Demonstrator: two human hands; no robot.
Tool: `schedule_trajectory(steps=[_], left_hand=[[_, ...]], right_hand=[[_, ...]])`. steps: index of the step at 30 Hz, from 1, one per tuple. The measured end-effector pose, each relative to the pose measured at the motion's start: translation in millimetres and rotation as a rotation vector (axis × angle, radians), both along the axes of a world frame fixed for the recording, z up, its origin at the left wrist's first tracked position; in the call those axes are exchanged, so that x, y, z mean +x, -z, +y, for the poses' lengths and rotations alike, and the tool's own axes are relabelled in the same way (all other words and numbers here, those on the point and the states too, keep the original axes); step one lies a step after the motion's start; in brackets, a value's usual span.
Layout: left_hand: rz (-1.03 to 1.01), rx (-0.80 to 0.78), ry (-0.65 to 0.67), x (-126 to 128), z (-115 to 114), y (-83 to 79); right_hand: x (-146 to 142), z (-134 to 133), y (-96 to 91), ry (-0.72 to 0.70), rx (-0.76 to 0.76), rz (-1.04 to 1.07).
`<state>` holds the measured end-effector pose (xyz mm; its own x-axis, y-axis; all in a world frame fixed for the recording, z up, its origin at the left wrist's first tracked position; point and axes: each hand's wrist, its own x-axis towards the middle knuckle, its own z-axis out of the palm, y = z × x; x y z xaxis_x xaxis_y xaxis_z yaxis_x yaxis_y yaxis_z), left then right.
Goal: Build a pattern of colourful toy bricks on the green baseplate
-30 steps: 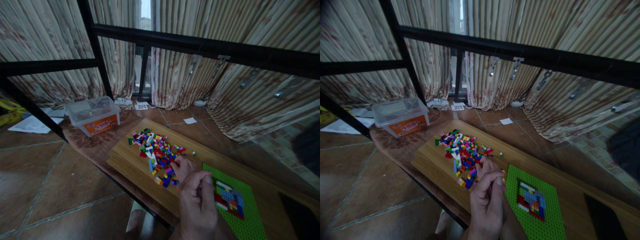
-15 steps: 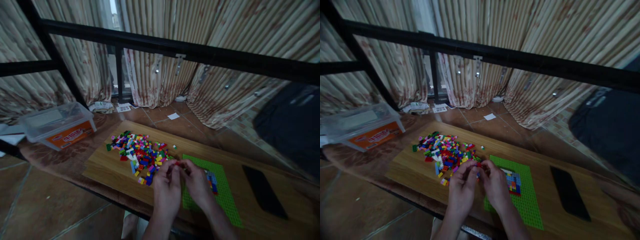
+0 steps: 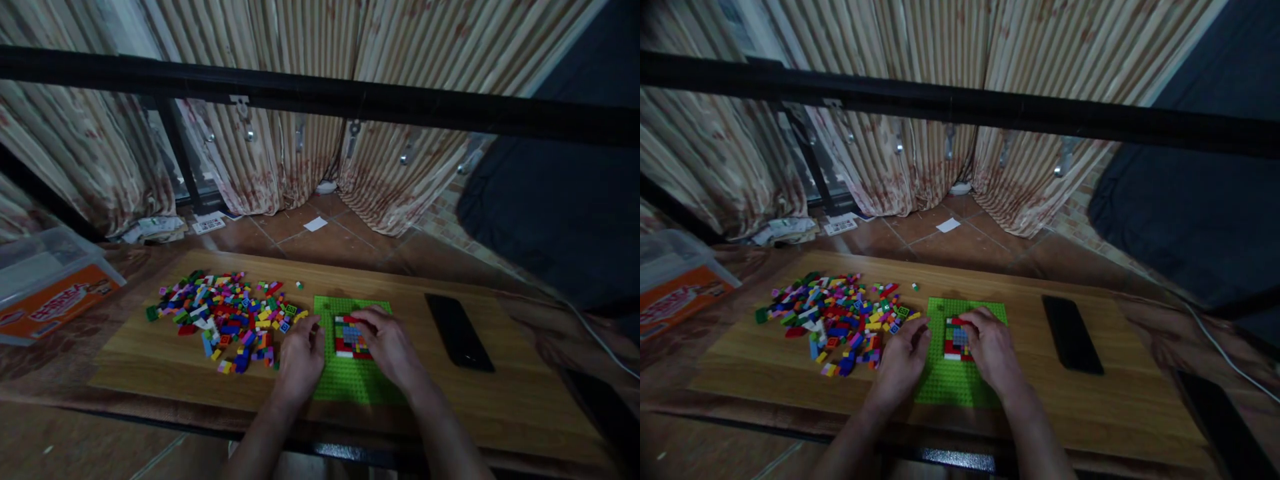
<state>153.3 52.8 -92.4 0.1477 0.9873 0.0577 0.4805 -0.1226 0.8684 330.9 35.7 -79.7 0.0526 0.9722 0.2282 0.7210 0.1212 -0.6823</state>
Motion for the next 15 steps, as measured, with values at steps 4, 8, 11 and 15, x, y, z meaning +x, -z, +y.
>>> schedule_trajectory(steps=[4,8,11,15], left_hand=[[0.110,0.065,0.059,11,2,-1.0],[0.165,0.050,0.078,23,4,-2.5],[0.198,0.019,0.093,28,5,-2.6],[0.257,-0.005,0.106,31,4,-0.6]], right_hand=[[6,2,8.3,0.004,0.035,-0.076],[-1,3,11.5,-0.024,0.050,-0.143],[-5,3,12.3,-0.035,0.050,-0.168],[-8,5,14.1,0.003,0.050,-0.196]])
